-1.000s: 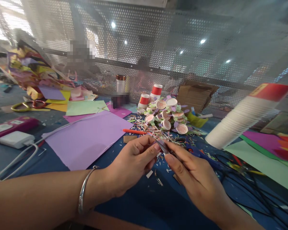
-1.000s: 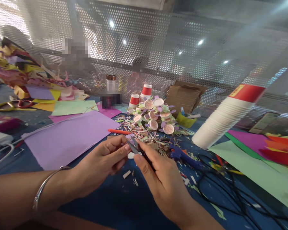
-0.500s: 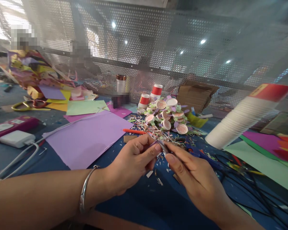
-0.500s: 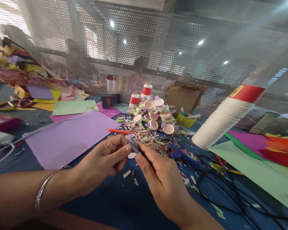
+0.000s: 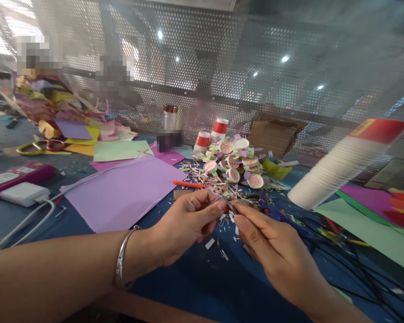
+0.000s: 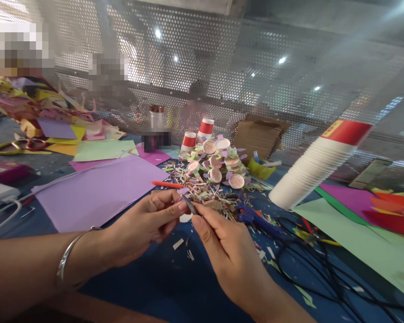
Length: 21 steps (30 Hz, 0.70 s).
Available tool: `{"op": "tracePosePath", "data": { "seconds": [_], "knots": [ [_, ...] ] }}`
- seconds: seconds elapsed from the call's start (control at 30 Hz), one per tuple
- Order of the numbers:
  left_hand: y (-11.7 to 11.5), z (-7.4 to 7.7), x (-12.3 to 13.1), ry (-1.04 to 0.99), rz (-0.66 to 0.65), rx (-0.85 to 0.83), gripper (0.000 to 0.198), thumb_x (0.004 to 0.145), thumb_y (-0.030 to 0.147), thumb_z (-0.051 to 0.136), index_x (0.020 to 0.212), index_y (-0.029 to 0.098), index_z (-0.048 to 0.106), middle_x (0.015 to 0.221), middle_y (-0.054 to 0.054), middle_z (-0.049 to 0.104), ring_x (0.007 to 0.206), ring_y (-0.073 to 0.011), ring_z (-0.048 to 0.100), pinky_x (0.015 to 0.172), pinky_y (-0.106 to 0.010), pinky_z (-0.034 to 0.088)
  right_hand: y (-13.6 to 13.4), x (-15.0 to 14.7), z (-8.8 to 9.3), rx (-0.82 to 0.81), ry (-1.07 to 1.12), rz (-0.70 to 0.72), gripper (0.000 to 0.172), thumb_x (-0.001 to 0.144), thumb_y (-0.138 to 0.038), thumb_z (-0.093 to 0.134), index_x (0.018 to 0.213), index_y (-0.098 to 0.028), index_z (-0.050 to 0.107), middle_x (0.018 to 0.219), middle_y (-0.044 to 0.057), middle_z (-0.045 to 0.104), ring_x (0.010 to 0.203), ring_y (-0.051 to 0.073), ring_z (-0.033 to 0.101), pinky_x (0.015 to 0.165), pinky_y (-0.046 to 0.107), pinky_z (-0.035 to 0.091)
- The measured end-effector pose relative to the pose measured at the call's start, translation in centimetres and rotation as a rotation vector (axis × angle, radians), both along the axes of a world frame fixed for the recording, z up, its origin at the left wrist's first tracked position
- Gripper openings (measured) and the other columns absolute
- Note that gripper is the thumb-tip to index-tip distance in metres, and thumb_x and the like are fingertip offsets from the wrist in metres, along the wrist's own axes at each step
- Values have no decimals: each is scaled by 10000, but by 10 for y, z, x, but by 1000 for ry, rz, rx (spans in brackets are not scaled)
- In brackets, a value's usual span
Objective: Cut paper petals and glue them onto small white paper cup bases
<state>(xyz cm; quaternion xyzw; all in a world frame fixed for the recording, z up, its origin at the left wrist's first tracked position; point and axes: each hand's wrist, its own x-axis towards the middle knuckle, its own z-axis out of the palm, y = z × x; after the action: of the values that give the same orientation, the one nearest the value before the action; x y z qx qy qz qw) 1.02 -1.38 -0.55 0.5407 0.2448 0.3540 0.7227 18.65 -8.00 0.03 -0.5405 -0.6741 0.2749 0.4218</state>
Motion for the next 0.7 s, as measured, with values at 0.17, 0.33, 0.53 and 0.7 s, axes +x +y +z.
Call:
{"op": "tracePosePath", "data": {
  "seconds": [0.17,0.33,0.53,0.7],
  "knots": [
    [4,0,-2,107,21,119,316,957,431,620,783,179,537,522,83,462,446,-41,321,430,-172,248,0,-2,6,-127,213,-141,522,945,-576,598,1312,-208,643,601,-65,385,455,88,295,381,212,285],
    [5,2,-5,272,-10,341,342,956,425,608,730,180,533,553,59,504,494,-59,398,473,-195,288,1,-5,12,-196,304,-81,452,904,-573,651,1182,-217,639,645,-54,473,459,85,291,399,224,260],
    [1,8,-6,465,-69,500,271,914,352,645,733,176,546,603,54,537,537,-71,461,493,-193,341,5,2,7,-223,261,84,258,938,-455,657,914,-204,606,610,-71,452,467,64,294,403,194,225],
    [10,12,-13,348,-184,366,178,860,311,712,817,157,631,697,13,649,592,-95,568,541,-205,450,2,4,8,-183,281,39,262,930,-442,661,869,-195,601,579,-81,409,461,59,294,414,195,223]
  ]
}}
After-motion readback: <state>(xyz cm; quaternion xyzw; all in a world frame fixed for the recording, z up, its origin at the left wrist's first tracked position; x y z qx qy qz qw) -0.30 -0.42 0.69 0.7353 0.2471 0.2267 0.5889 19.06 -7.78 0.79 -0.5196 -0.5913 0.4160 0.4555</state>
